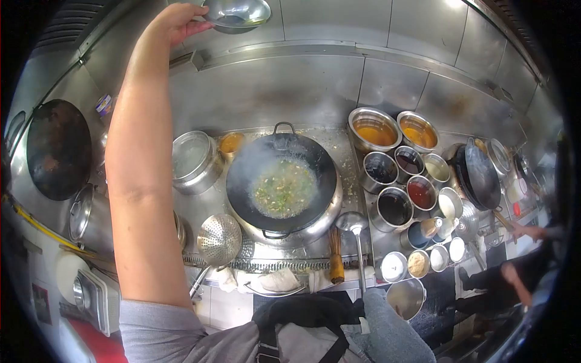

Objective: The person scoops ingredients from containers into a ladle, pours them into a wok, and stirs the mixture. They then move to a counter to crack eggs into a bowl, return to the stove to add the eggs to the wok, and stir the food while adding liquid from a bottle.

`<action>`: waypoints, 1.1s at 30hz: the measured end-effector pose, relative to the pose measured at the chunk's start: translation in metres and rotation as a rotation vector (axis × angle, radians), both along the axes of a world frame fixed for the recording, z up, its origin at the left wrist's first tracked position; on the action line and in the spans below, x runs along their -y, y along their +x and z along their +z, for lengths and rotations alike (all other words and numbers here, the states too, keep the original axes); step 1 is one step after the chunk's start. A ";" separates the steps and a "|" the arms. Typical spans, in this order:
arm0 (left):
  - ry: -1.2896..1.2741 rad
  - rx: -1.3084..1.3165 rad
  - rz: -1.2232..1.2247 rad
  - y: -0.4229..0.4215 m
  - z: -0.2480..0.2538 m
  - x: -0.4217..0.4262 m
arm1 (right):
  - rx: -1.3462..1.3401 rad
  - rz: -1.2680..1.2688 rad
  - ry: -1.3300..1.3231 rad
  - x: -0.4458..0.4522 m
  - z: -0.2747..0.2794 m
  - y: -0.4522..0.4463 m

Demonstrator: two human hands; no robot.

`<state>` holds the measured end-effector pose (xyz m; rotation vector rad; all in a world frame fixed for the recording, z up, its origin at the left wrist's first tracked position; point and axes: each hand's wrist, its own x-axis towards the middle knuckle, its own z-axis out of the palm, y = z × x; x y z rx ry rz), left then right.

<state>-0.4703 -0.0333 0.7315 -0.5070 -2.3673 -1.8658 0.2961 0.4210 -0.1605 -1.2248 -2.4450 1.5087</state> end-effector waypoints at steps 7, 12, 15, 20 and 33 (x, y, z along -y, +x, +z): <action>-0.077 -0.009 -0.150 -0.019 -0.027 0.019 | 0.391 -0.153 -0.007 0.071 0.128 0.004; -0.111 0.022 -0.169 -0.053 -0.044 0.032 | 0.184 -0.266 -0.099 0.101 0.090 0.031; -0.106 0.020 -0.167 -0.066 -0.053 0.025 | 0.161 -0.221 -0.055 0.126 0.127 0.027; 0.058 0.047 -0.053 -0.024 -0.051 0.005 | 0.090 -0.101 0.271 0.130 0.072 0.076; 0.041 0.053 -0.183 -0.039 -0.051 0.025 | 0.128 -0.103 0.174 0.111 0.089 0.076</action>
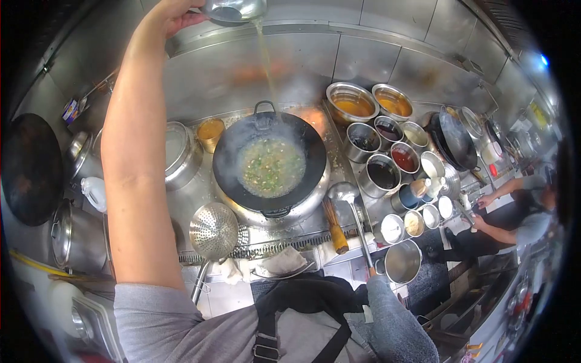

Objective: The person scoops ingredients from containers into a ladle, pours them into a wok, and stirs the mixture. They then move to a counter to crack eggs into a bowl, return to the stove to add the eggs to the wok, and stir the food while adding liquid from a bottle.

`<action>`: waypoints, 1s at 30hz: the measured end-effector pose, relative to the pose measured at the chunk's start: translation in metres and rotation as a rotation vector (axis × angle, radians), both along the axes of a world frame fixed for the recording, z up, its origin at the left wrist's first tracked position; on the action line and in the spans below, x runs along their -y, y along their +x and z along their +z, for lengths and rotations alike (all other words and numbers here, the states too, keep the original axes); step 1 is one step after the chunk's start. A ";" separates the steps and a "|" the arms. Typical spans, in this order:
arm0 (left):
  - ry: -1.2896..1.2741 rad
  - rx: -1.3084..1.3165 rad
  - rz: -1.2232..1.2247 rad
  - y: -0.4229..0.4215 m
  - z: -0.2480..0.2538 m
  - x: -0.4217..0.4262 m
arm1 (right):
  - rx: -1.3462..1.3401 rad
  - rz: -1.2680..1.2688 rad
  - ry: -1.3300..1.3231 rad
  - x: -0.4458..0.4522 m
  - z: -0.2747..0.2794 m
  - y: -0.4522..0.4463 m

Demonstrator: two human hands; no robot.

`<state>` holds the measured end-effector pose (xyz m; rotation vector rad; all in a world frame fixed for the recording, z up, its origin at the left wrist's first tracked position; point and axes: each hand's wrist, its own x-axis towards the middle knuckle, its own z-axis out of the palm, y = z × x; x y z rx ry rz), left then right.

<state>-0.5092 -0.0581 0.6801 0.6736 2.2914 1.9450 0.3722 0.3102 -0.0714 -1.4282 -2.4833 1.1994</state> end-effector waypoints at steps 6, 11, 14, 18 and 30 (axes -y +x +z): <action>-0.154 -0.015 0.100 -0.001 0.010 0.026 | -0.041 -0.094 -0.004 0.010 0.103 -0.057; -0.181 -0.071 0.199 -0.020 0.006 0.025 | 0.083 -0.142 -0.150 -0.002 0.122 -0.055; -0.163 -0.075 0.240 -0.028 0.007 0.013 | -0.048 -0.301 -0.372 -0.031 0.064 -0.023; -0.151 -0.049 0.197 -0.014 0.013 -0.014 | 0.169 -0.071 -0.029 -0.036 0.053 -0.005; -0.123 -0.098 0.145 -0.007 0.034 -0.027 | 0.077 -0.034 0.063 -0.063 0.031 0.020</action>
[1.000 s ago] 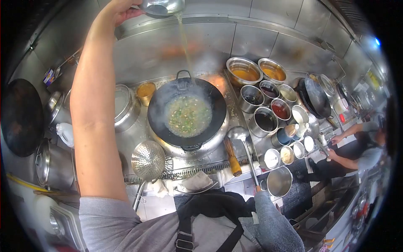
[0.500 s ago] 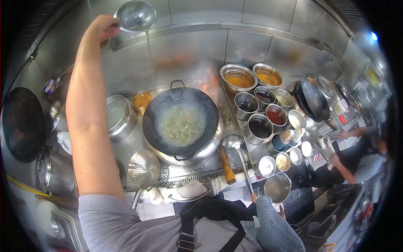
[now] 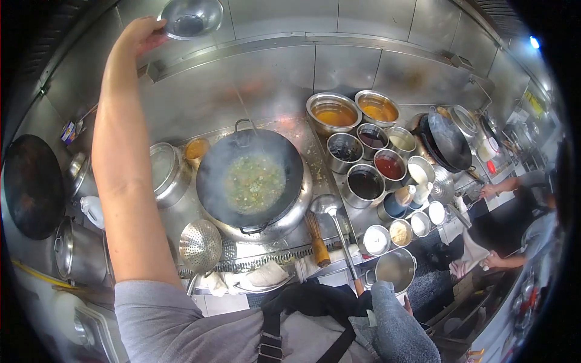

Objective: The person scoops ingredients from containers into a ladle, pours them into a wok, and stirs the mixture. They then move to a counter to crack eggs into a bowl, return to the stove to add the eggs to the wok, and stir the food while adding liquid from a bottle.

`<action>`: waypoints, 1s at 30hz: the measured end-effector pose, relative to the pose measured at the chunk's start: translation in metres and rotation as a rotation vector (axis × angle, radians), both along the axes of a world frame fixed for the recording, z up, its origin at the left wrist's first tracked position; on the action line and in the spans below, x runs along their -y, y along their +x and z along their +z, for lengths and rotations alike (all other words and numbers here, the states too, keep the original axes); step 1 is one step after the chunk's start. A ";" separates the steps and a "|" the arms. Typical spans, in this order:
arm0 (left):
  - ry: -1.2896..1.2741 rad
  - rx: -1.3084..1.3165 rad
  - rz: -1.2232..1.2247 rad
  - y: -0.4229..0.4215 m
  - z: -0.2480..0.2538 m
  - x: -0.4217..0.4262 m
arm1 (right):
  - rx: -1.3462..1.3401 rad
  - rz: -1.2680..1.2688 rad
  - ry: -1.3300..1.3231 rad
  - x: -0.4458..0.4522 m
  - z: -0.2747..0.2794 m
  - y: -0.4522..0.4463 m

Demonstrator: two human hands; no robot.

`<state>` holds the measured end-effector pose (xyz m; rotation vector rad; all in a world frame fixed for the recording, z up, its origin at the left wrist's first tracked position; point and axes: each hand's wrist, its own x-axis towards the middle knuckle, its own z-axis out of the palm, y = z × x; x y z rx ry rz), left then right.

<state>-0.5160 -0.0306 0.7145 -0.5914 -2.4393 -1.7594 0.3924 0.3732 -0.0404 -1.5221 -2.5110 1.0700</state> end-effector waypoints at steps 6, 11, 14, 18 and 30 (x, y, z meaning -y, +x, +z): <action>-0.019 -0.088 0.064 0.060 0.019 0.024 | 0.008 -0.168 -0.250 0.002 0.056 -0.048; -0.091 -0.113 0.086 0.066 0.011 0.041 | 0.068 -0.113 -0.255 -0.017 0.049 -0.056; -0.090 -0.105 0.139 0.058 0.003 0.038 | 0.137 -0.132 -0.374 -0.025 0.056 -0.065; -0.107 -0.123 0.102 0.044 -0.003 0.031 | -0.044 0.033 -0.093 -0.042 0.008 -0.035; 0.079 -0.428 0.000 0.129 0.045 -0.003 | 0.002 0.116 -0.120 -0.053 0.005 -0.055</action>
